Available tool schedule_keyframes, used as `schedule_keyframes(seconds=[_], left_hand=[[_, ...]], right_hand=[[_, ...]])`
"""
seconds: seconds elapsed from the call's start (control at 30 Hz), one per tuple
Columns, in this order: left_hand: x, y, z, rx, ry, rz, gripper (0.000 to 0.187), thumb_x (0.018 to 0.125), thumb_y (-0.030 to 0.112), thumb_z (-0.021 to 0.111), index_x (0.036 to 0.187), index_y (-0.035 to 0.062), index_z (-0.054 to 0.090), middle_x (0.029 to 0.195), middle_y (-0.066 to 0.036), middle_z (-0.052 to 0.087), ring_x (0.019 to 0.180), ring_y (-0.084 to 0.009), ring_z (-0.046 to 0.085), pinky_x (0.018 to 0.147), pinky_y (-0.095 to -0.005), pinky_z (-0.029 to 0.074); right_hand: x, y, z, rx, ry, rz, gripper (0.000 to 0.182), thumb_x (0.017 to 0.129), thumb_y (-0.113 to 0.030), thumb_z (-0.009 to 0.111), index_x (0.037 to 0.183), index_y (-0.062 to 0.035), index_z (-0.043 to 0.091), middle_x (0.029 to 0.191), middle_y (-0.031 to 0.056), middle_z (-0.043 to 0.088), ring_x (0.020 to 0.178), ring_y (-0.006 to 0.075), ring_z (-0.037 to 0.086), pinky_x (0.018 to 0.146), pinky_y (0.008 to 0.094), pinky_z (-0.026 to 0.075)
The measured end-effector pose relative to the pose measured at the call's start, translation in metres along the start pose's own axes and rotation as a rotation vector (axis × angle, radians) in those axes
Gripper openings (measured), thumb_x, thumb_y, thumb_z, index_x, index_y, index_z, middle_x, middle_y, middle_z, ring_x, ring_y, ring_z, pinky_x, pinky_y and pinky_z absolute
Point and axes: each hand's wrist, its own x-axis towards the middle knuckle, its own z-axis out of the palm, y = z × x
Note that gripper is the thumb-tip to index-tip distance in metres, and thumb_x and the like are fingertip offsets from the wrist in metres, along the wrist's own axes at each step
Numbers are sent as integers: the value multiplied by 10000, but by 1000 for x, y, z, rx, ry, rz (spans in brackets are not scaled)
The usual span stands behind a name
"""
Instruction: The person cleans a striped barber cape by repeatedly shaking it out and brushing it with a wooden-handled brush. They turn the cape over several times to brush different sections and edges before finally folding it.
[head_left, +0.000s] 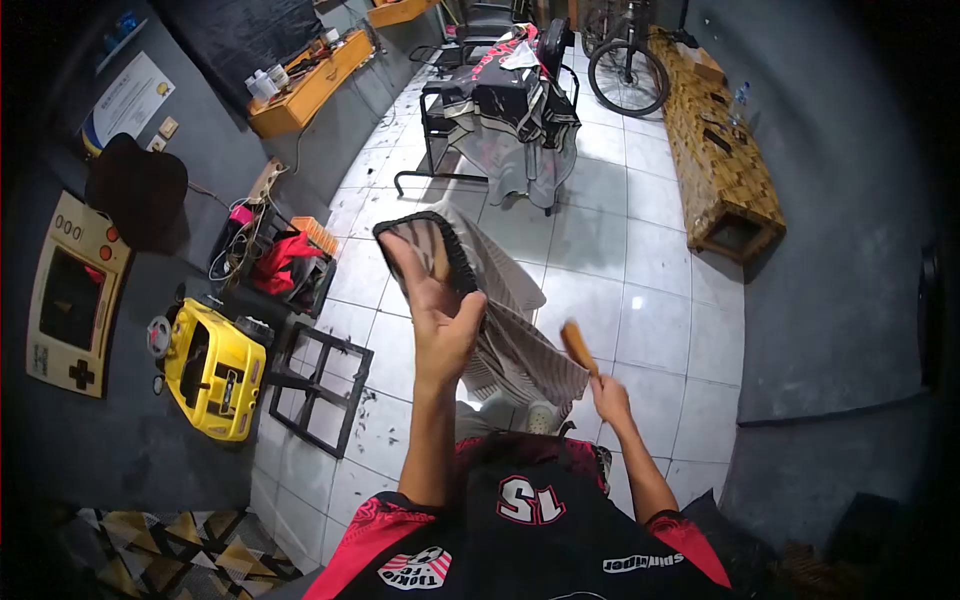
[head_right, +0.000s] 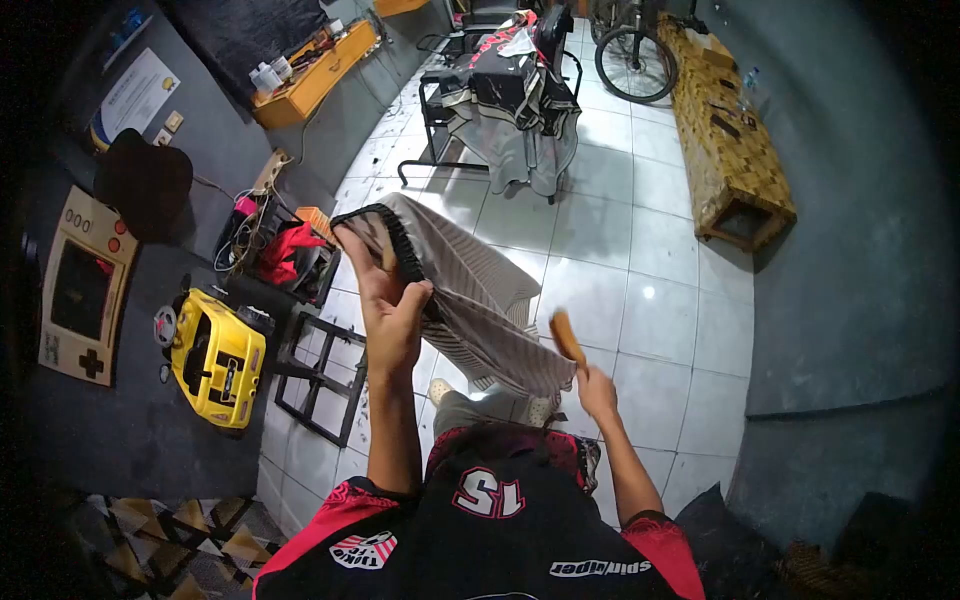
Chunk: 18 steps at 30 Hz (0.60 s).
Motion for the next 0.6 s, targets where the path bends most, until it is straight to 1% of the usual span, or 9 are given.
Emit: schedule_keyframes(seconds=[0.03, 0.1, 0.17, 0.23, 0.3, 0.37, 0.47, 0.53, 0.6], left_hand=[[-1, 2, 2, -21, -27, -39, 991, 664, -163, 432, 1407, 104, -165, 1468, -177, 127, 1327, -222, 222, 1030, -285, 236], [-1, 5, 10, -68, -79, -113, 979, 665, -150, 425, 1395, 74, -187, 1463, -195, 121, 1352, -226, 151, 1064, -305, 146], [-3, 0, 13, -16, -132, -90, 963, 680, -141, 420, 1394, 72, -191, 1452, -196, 163, 1339, -228, 189, 1055, -295, 178], [-5, 0, 21, 39, -186, -47, 959, 686, -136, 418, 1393, 73, -196, 1444, -198, 185, 1329, -225, 210, 1052, -293, 186], [-8, 0, 29, 13, -270, -42, 952, 693, -123, 430, 1401, 72, -176, 1451, -183, 140, 1318, -222, 221, 1034, -289, 233], [-10, 3, 29, -25, -276, -89, 960, 687, -115, 442, 1403, 72, -169, 1452, -184, 124, 1313, -233, 227, 1034, -293, 237], [-4, -1, 16, 34, -177, -23, 980, 668, -111, 439, 1402, 83, -180, 1448, -201, 131, 1298, -255, 255, 1019, -292, 249], [0, 11, 13, -40, -112, -27, 1007, 630, -116, 475, 1424, 92, -109, 1457, -164, 172, 1320, -239, 258, 1028, -299, 264], [2, 14, 6, -104, -70, -93, 1008, 622, -115, 472, 1425, 87, -102, 1436, -169, 232, 1286, -228, 317, 985, -269, 317]], right_hand=[[-2, -34, -22, 106, 81, -54, 317, 899, -263, 455, 1007, 7, 582, 767, 196, 618, 696, 308, 625, 632, 412, 479], [-6, -90, -56, 531, 87, -81, 261, 929, -213, 433, 1009, 6, 550, 601, 96, 520, 520, 156, 528, 485, 311, 436], [-31, -155, -97, 1133, -38, -89, 249, 955, -198, 402, 1071, -6, 511, 564, 13, 408, 472, 61, 404, 404, 220, 355], [-47, -190, -107, 1092, -11, -249, 306, 967, -216, 384, 1182, -11, 456, 583, -17, 421, 446, 50, 388, 387, 192, 323], [-54, -193, -86, 1094, -89, -272, 401, 963, -187, 384, 1318, -1, 361, 572, -18, 410, 438, 38, 380, 381, 205, 326], [-54, -187, -54, 1115, -175, -279, 386, 939, -171, 426, 1306, -54, 413, 586, 57, 493, 452, 111, 446, 426, 247, 394], [-33, -140, -12, 483, -170, -363, 361, 910, -215, 461, 1257, -118, 483, 746, 169, 617, 585, 256, 583, 565, 336, 479], [-15, -71, 26, 163, -340, -263, 338, 880, -285, 465, 1173, -141, 553, 921, 223, 615, 816, 365, 605, 733, 411, 479], [-12, -25, 30, 56, -555, -58, 361, 865, -333, 454, 1106, -100, 588, 943, 226, 612, 894, 384, 585, 766, 447, 464]])
